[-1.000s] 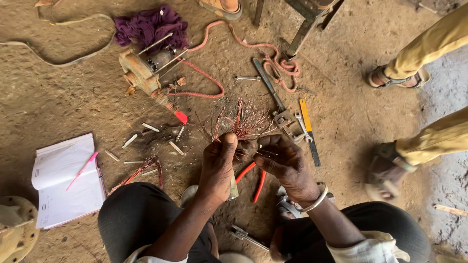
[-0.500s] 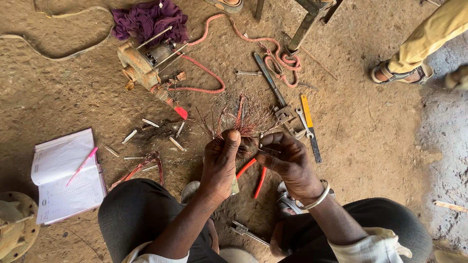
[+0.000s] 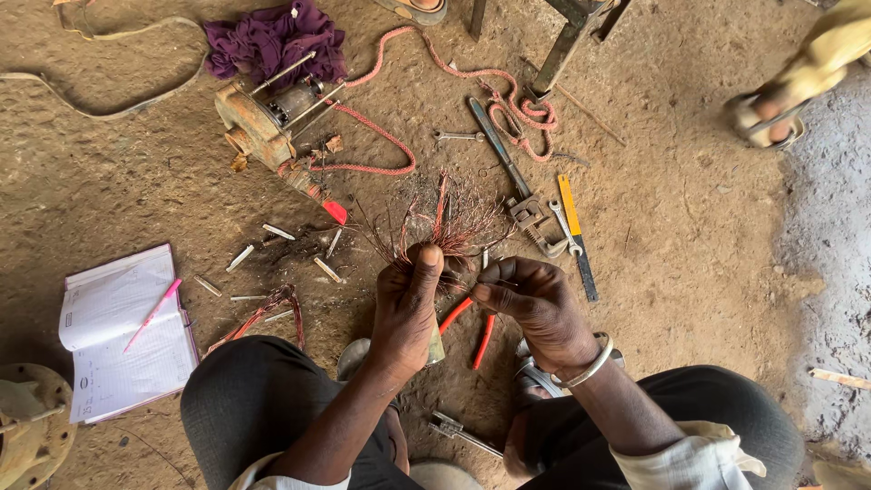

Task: The person sits on the ground holding a bundle of enameled copper wire stripped from a motor stator and pulls individual strands apart by hand, separating the copper wires from the tangled bundle and dropping pieces onto the ground.

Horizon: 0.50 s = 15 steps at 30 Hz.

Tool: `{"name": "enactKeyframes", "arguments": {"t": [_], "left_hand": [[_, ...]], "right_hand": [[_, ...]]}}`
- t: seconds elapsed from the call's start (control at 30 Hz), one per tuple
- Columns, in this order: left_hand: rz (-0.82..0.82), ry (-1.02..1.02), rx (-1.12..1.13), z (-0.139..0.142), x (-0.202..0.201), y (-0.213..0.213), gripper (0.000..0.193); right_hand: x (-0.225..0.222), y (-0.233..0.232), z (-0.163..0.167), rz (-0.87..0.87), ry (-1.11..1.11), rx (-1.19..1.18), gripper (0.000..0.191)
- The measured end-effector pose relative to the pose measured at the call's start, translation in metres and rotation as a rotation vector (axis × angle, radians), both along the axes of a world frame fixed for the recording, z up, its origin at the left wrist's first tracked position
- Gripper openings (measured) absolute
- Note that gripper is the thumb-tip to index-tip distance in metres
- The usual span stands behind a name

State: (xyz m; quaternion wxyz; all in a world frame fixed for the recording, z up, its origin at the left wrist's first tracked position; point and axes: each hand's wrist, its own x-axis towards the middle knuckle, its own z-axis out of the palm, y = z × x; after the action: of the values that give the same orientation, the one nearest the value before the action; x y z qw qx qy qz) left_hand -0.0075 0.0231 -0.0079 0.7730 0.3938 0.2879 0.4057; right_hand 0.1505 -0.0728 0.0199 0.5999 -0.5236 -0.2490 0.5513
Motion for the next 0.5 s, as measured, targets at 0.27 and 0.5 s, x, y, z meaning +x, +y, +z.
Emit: {"name": "enactKeyframes", "arguments": {"t": [0.27,0.5], "left_hand": [[-0.017,-0.018,0.015,-0.0002,0.0001,-0.0001,0.040],[-0.014,0.015,0.021,0.0009,0.0006,0.0003,0.042]], "right_hand": [[-0.0007,-0.0011,0.0019,0.009,-0.012,0.027,0.014],[-0.0021,-0.0005,0.0011,-0.009,-0.005,0.028,0.014]]}}
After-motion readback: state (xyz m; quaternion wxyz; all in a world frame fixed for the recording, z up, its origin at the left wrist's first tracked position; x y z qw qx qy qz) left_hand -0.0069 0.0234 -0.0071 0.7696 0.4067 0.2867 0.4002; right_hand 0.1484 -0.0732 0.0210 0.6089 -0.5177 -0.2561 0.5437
